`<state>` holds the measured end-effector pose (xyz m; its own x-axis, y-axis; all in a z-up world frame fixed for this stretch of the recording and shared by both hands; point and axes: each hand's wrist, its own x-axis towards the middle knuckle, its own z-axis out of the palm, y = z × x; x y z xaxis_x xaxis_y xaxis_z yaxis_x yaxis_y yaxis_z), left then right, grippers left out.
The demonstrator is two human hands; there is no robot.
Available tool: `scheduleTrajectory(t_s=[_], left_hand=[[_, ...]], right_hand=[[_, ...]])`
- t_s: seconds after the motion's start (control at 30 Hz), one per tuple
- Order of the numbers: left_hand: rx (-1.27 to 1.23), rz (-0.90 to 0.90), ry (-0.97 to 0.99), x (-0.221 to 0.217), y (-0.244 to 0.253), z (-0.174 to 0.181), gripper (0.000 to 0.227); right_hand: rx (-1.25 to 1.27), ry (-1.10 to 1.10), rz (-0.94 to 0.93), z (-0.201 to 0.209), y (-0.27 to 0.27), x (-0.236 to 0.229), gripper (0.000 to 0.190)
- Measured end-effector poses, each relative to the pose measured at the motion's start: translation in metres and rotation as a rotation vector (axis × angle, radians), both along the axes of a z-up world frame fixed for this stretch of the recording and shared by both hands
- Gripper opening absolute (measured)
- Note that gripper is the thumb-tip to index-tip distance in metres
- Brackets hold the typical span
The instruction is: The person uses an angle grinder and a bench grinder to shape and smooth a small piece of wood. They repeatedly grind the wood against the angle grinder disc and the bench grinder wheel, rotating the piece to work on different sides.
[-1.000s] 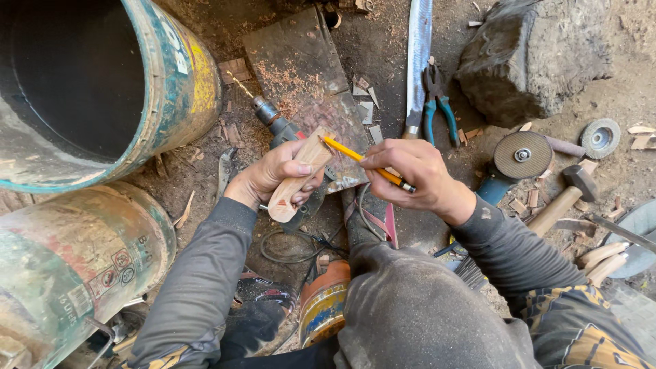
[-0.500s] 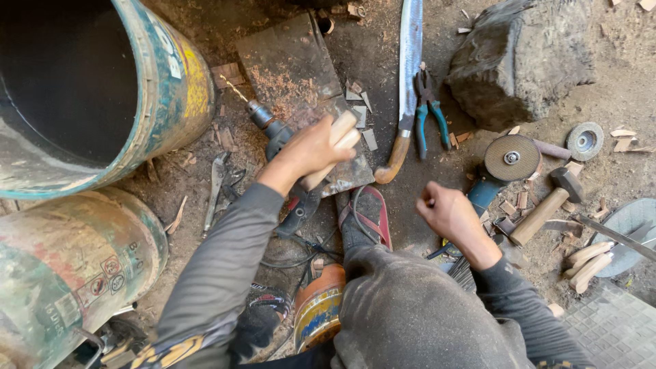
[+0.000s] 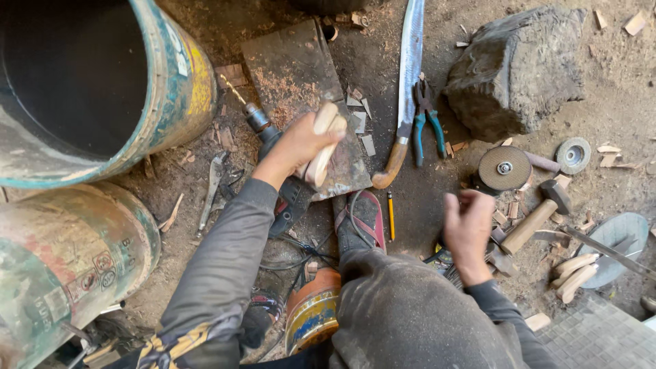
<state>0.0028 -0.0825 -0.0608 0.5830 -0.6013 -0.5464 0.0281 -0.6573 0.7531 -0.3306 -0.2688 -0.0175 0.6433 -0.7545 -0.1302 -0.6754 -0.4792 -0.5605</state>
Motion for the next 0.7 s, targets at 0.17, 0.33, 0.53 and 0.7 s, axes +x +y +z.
scheduleTrajectory(t_s=[0.17, 0.33, 0.53, 0.7], left_hand=[[0.053, 0.219, 0.027, 0.002, -0.019, -0.022, 0.053], [0.108, -0.032, -0.226, -0.001, -0.030, -0.035, 0.049], [0.080, 0.092, -0.154, -0.006, -0.038, -0.020, 0.065], [0.078, -0.045, -0.480, -0.010, -0.022, 0.008, 0.055]], right_hand=[[0.235, -0.269, 0.156, -0.003, 0.034, 0.088, 0.035], [0.312, -0.272, 0.172, -0.003, 0.053, 0.155, 0.043], [0.244, 0.100, 0.353, -0.029, 0.081, 0.187, 0.059], [0.505, 0.008, 0.210, -0.044, 0.090, 0.201, 0.043]])
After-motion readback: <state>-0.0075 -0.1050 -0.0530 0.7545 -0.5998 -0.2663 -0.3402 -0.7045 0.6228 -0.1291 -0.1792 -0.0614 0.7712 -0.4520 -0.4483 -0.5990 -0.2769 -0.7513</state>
